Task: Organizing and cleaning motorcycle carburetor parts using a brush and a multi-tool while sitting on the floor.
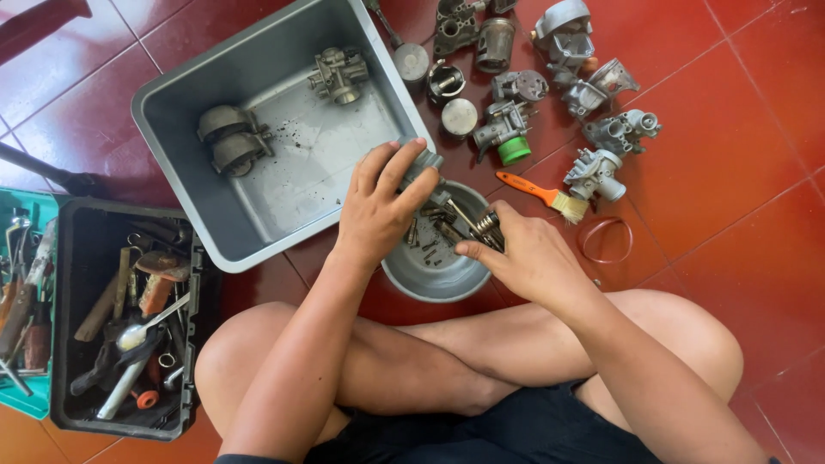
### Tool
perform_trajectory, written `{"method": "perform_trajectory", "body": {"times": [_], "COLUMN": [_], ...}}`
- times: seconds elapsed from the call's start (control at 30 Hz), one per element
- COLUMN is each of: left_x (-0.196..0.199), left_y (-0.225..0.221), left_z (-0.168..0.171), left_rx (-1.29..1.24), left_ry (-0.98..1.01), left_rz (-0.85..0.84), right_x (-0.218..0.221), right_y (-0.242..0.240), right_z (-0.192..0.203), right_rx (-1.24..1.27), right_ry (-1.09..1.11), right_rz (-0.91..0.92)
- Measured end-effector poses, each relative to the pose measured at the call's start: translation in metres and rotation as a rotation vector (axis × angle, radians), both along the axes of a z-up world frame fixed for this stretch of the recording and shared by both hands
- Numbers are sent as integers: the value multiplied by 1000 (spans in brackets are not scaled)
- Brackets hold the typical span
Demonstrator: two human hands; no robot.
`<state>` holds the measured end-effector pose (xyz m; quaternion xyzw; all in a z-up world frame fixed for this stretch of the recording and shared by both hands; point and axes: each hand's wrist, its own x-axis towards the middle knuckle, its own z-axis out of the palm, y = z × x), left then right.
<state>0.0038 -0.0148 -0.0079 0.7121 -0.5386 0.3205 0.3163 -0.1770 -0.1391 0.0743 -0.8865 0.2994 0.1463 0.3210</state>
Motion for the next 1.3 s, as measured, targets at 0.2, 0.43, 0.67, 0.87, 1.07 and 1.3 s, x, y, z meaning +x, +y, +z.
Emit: {"method": "perform_trajectory", "body": {"times": [0.2,0.43,0.67,0.87,1.07,1.3], "left_x": [-12,0,7,3,1,12], "left_y": [6,7,32,42,39,56], "left_z": [4,10,27,54,57,67], "left_rx": [151,-15,-333,-334,-363,-234], "left_ry": [149,917,1252,1371,1381,1374], "left_rz": [-80,45,223,171,109,-114], "right_x": [-3,-14,-35,-74,15,46], "right_y": [-12,-26,-120,-209,-108,-32], "right_z": [-30,-61,-105,-229,-152,-132], "right_rx": [760,674,-270,-200,558,502], "right_ry": [-225,-543,-280,-197,-160,-325], "right_rz": [-264,-490,-167,-78,-302,-479]}}
